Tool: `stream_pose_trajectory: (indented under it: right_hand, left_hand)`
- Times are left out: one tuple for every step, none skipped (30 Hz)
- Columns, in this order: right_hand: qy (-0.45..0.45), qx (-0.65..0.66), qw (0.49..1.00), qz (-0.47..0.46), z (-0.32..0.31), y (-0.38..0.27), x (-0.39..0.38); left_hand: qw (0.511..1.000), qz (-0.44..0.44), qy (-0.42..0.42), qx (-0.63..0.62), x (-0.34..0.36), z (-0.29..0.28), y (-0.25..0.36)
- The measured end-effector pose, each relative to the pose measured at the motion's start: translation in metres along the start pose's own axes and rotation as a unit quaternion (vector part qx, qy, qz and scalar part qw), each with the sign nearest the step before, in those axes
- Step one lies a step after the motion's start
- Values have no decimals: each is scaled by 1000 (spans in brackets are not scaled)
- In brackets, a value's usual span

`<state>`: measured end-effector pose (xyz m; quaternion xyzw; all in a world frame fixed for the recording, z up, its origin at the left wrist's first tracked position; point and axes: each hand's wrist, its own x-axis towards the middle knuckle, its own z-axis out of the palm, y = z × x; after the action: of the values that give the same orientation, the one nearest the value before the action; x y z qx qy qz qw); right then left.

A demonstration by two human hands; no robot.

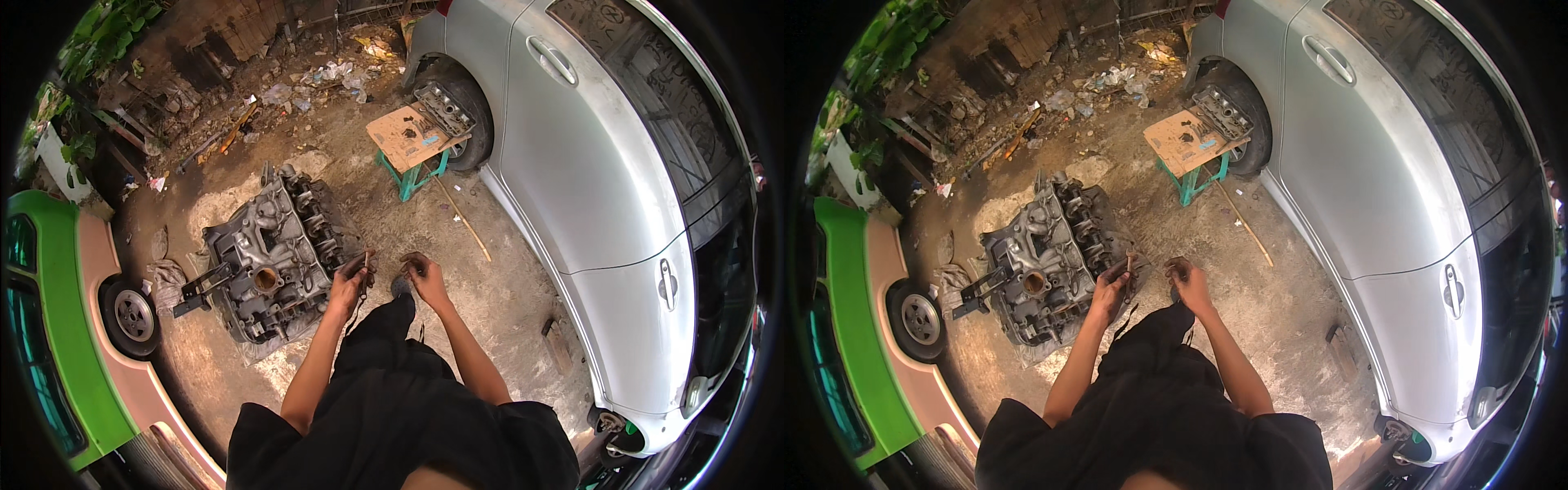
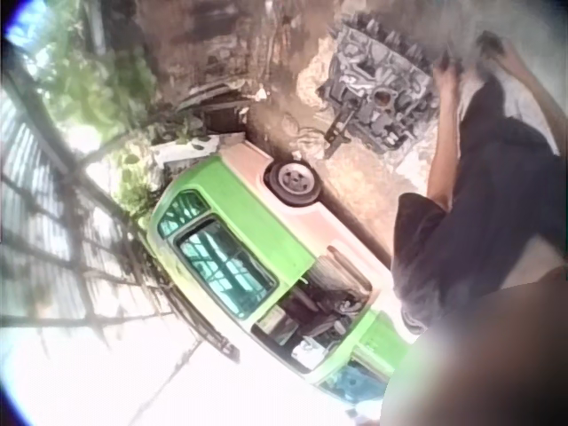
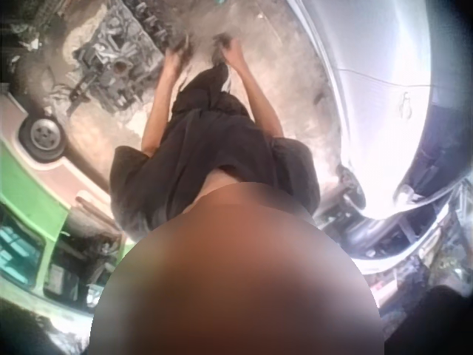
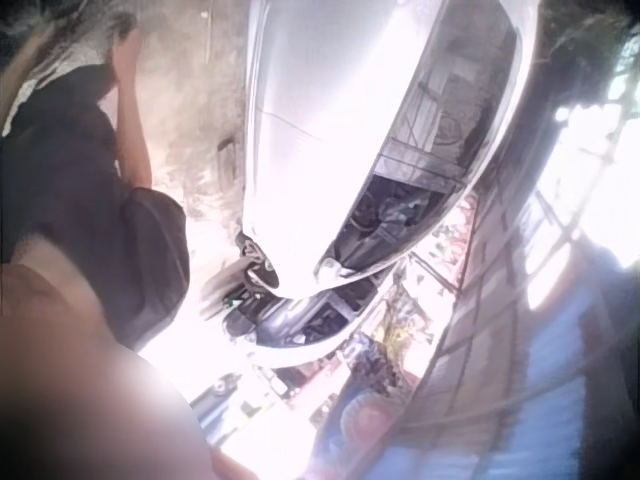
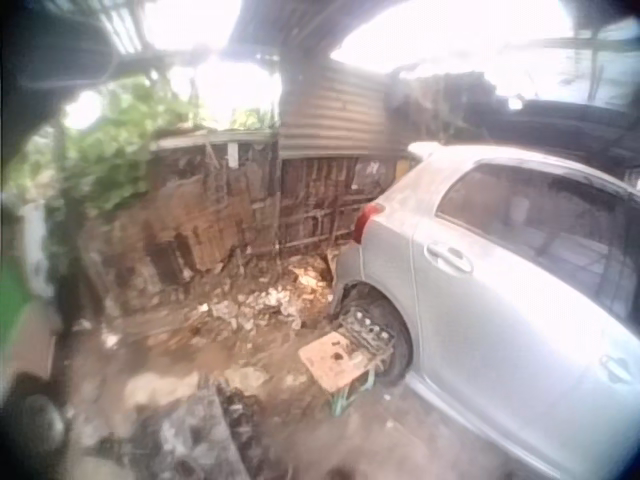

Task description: The person works on a car engine block placed on a tire, using a wrench to tighten bolts on the cylinder head. The person repeatedly adjusts the wrench and repositions hands to secure fasteners on the engine assembly.

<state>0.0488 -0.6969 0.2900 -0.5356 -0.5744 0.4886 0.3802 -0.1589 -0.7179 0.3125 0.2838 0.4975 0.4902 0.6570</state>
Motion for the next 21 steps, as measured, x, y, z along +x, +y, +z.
stream_pose_trajectory:
  right_hand:
    - [-3, 46, 999, -5, 13, 3, -13]
    - [18, 10, 1000, 22, 30, 4, -22]
    - [18, 38, 998, 44, 47, 3, -34]
    - [12, 30, 999, 19, 62, 0, -46]
    - [3, 20, 1000, 23, 77, -5, -60]
    - [-9, 29, 999, 27, 94, -11, -75]
    - [-21, 33, 999, 30, 109, -19, -90]
    - [-37, 42, 998, 30, 120, -26, -101]
    - [-47, 32, 998, 27, 131, -33, -110]
    - [-61, 34, 997, 26, 146, -38, -120]
    - [-79, 48, 995, 27, 161, -41, -132]
    - [-89, 39, 994, 50, 175, -42, -139]
    - [-96, 31, 994, 43, 187, -43, -148]
    - [-102, 22, 994, 43, 199, -43, -154]
    - [-107, 11, 993, 44, 210, -44, -160]
    - [-103, 21, 993, 52, 223, -44, -166]
    - [-105, 21, 993, 44, 234, -45, -171]
    - [-106, 14, 993, 45, 246, -45, -175]
    - [-106, 7, 993, 44, 258, -46, -176]
    - [-107, -9, 994, 38, 269, -48, -176]
    - [-107, -24, 993, 33, 282, -50, -175]
  left_hand:
    - [1000, -7, 0, -28, -17, -12, 0]
    - [999, -34, 18, 13, -35, -26, 4]
    - [999, -14, 33, -40, -57, -37, 5]
    - [997, -14, 60, -42, -78, -51, 9]
    - [995, -12, 85, -47, -97, -65, 13]
    - [994, -19, 96, -44, -116, -79, 18]
    - [993, -23, 106, -44, -134, -94, 24]
    - [994, -57, 86, -42, -151, -112, 32]
    - [995, -15, 77, -59, -164, -124, 35]
    - [993, 3, 100, -64, -175, -135, 37]
    - [989, 16, 128, -65, -186, -148, 37]
    - [988, 9, 134, -72, -196, -164, 39]
    - [985, 43, 148, -76, -204, -176, 37]
    - [983, 47, 148, -99, -212, -191, 37]
    - [980, 52, 146, -122, -218, -205, 37]
    - [979, 51, 150, -127, -225, -221, 37]
    - [978, 49, 153, -132, -231, -237, 37]
    - [977, 47, 156, -137, -237, -254, 36]
    - [976, 36, 157, -144, -240, -272, 35]
    - [976, 26, 157, -150, -243, -290, 34]
    - [976, 23, 151, -157, -245, -309, 33]
